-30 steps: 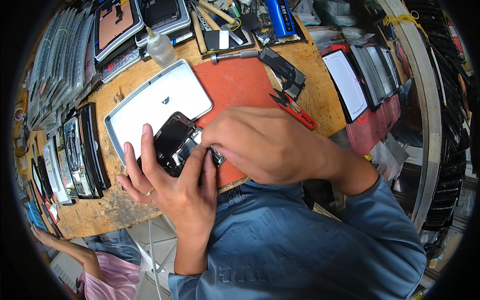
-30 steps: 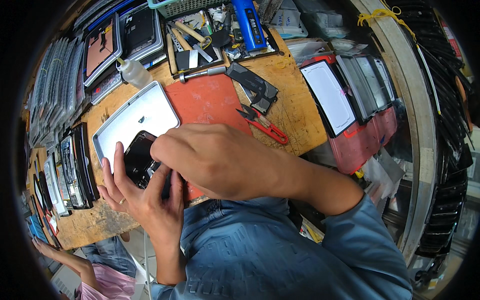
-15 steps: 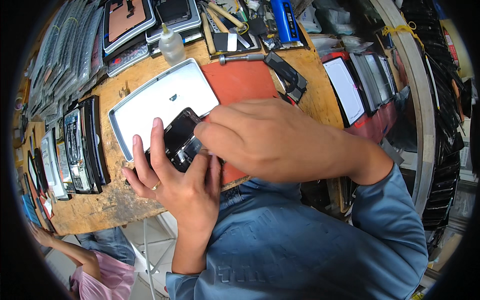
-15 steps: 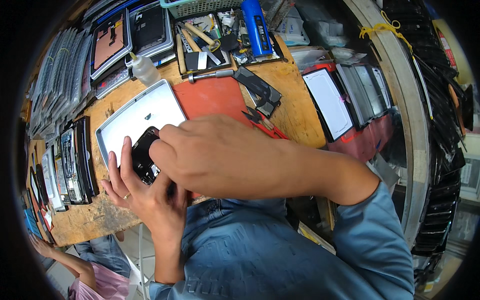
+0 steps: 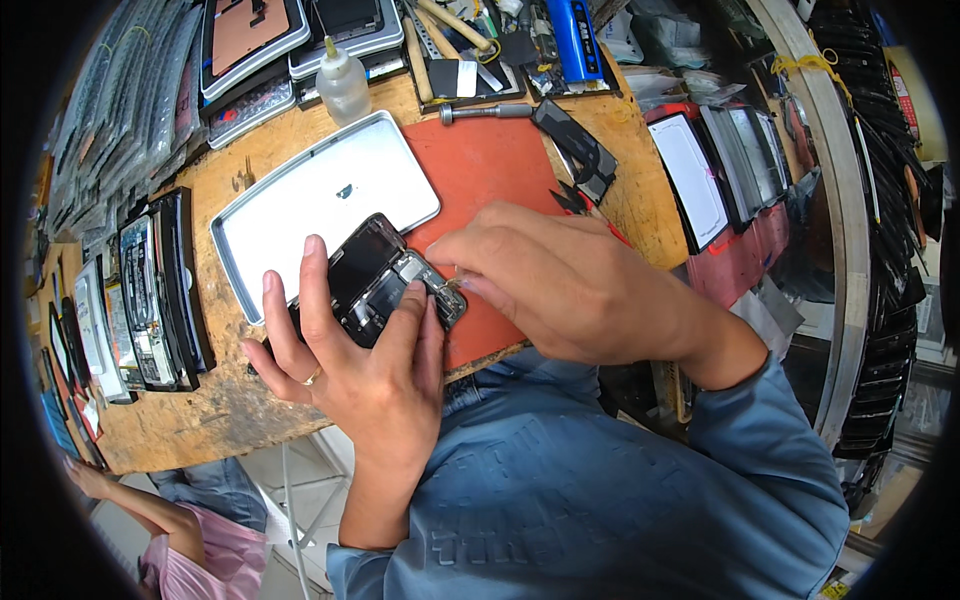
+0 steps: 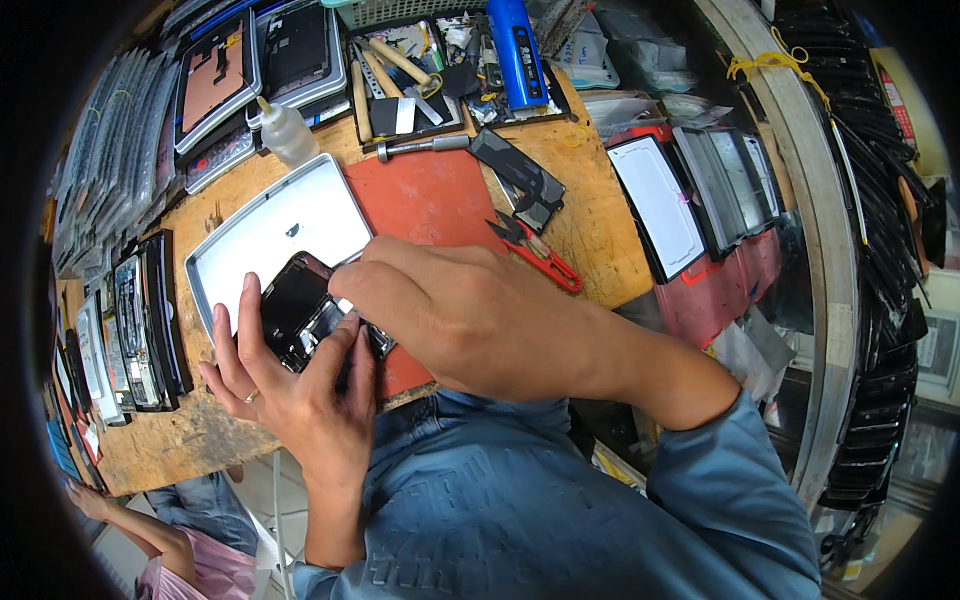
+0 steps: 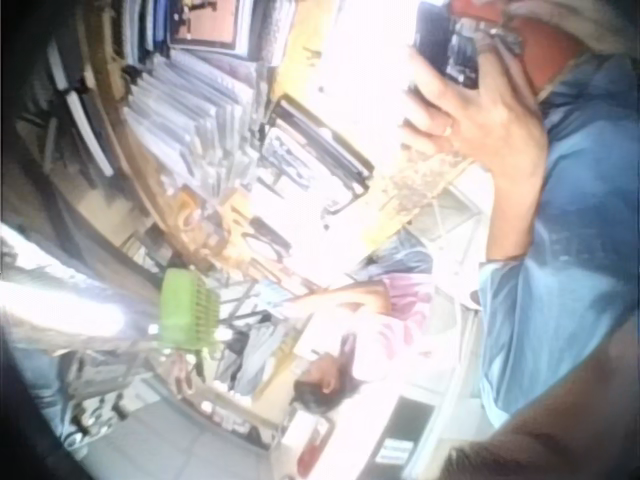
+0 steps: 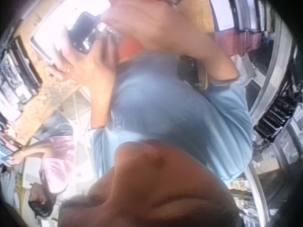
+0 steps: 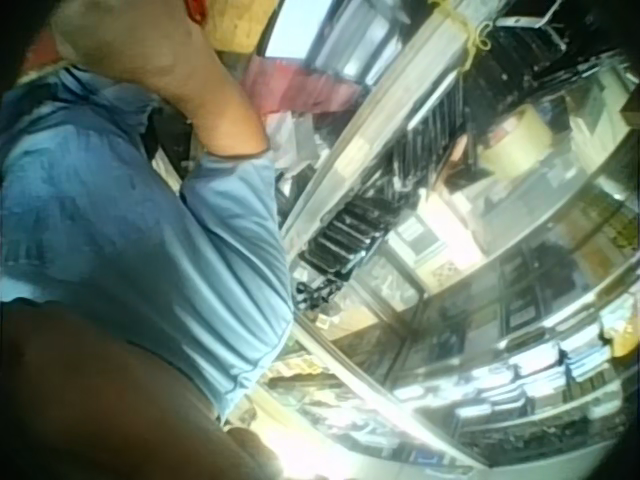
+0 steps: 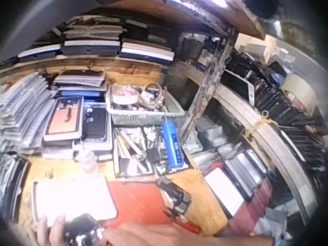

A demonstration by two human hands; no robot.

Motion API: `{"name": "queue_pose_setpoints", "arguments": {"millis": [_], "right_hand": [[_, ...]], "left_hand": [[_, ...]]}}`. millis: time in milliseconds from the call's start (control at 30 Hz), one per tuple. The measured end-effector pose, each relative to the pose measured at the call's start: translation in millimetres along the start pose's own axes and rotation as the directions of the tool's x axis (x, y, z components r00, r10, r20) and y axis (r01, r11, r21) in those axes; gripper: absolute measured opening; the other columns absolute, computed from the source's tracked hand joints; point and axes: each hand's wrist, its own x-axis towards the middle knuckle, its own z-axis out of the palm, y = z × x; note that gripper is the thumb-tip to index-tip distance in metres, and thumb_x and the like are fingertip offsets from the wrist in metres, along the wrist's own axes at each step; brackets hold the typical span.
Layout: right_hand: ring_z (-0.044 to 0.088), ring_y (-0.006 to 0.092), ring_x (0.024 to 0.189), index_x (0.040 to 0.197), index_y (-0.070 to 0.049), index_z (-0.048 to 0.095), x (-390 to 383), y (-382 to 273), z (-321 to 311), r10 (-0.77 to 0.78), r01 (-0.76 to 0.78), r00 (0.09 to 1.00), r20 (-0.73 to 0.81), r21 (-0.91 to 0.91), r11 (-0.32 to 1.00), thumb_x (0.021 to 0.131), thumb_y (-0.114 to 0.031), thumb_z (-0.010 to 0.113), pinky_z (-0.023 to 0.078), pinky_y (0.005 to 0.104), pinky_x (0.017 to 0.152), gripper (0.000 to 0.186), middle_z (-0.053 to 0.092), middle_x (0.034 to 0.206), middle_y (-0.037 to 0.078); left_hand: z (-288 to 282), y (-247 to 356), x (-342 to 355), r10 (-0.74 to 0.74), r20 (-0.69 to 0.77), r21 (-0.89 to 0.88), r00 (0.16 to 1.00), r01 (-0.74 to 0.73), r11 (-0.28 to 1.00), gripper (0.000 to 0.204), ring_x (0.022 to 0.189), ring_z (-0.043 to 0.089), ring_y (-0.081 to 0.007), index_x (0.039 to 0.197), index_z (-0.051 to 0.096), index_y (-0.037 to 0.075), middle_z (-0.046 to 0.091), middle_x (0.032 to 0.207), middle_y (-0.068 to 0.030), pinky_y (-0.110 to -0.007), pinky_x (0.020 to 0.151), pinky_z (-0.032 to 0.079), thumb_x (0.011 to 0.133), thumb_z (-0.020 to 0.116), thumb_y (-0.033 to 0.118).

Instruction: The person disassembles a smartphone, removes the back cover, and uses a plastic pry tool to disconnect internal components. They then reconnect the components, reassemble the phone, and test the screen by swiping and tapping.

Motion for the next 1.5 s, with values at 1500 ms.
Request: {"name": "queue_pose_setpoints", "arguments": {"millis": [1500], "right_hand": [[0.072, 0.0295, 0.079, 0.118, 0.007, 0.066, 4.1, -0.2, 3.7, -0.009, 0.017, 0.997, -0.082, 0.094, 0.995, 0.088, 0.009, 0.07, 0.058, 0.0358, 0.065, 0.03, 0.071, 0.097, 0.018]], "left_hand": [[0.0, -2.0, -0.2, -0.001, 0.002, -0.031, 1.0, 0.001, 1.0, 0.015, 0.154, 0.03, -0.0434, 0.093, 0.086, 0.029, 0.047, 0.163, -0.0129, -0.06, 0.126, -0.002, 0.08, 0.086, 0.036]]}}
